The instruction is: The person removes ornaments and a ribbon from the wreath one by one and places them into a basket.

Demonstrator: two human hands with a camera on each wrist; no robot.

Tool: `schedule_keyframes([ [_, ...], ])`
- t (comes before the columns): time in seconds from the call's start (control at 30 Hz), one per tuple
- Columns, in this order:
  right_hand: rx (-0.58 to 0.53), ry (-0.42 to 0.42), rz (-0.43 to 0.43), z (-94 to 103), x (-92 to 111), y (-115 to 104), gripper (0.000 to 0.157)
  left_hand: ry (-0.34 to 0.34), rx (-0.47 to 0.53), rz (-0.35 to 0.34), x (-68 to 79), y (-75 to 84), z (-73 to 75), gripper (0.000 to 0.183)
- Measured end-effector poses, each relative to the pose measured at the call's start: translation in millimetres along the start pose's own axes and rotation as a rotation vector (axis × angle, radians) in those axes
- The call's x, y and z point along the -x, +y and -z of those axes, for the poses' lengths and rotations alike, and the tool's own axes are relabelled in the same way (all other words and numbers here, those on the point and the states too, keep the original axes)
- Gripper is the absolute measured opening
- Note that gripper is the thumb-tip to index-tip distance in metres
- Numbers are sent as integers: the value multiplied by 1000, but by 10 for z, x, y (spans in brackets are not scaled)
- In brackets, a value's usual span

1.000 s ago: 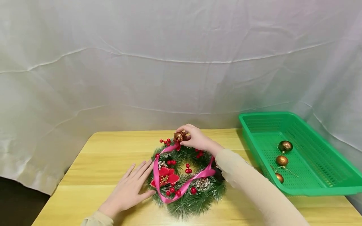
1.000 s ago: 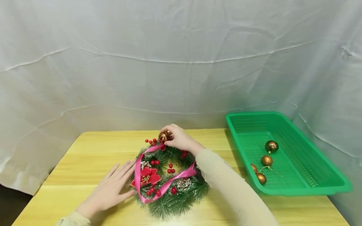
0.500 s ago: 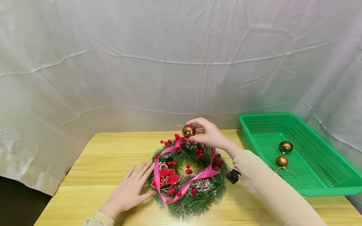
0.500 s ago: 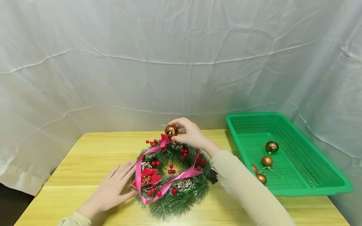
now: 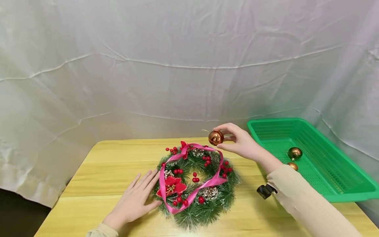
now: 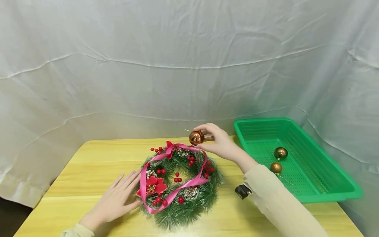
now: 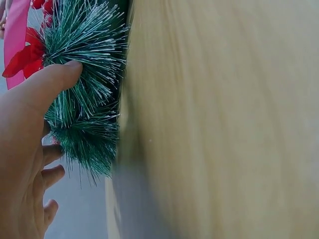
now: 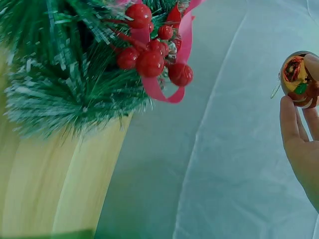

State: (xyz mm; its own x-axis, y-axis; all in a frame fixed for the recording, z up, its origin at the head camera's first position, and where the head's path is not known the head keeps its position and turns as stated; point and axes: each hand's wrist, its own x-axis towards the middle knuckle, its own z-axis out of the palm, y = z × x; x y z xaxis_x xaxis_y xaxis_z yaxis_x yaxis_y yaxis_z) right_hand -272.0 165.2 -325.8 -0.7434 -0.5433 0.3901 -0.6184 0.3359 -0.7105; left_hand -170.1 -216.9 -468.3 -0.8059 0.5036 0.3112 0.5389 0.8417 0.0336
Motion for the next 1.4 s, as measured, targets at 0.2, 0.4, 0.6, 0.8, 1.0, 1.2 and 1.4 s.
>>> schedule_keyframes([
  [0.2, 30, 1, 34, 90, 241, -4, 49, 31, -3, -13, 13, 1, 2, 88],
  [0.4, 9, 3, 35, 184, 475, -26, 49, 15, -2, -10, 3, 6, 6, 88],
  [0.6, 68, 26, -31, 346, 740, -25, 49, 20, -3, -15, -8, 12, 6, 88],
  [0.8, 98, 55, -109, 605, 1038, 18, 50, 10, 1, -15, -9, 15, 8, 88],
  [1.0, 136, 131, -231, 905, 1328, 12, 52, -19, 18, 0, -18, 1, 1, 89],
  [1.2, 208, 208, -376, 1143, 1624, 52, 54, 7, 22, -11, -18, 8, -12, 89],
  [1.4, 230, 188, -422, 1261, 1910, 261, 53, 38, 18, -19, 11, 9, -23, 89],
])
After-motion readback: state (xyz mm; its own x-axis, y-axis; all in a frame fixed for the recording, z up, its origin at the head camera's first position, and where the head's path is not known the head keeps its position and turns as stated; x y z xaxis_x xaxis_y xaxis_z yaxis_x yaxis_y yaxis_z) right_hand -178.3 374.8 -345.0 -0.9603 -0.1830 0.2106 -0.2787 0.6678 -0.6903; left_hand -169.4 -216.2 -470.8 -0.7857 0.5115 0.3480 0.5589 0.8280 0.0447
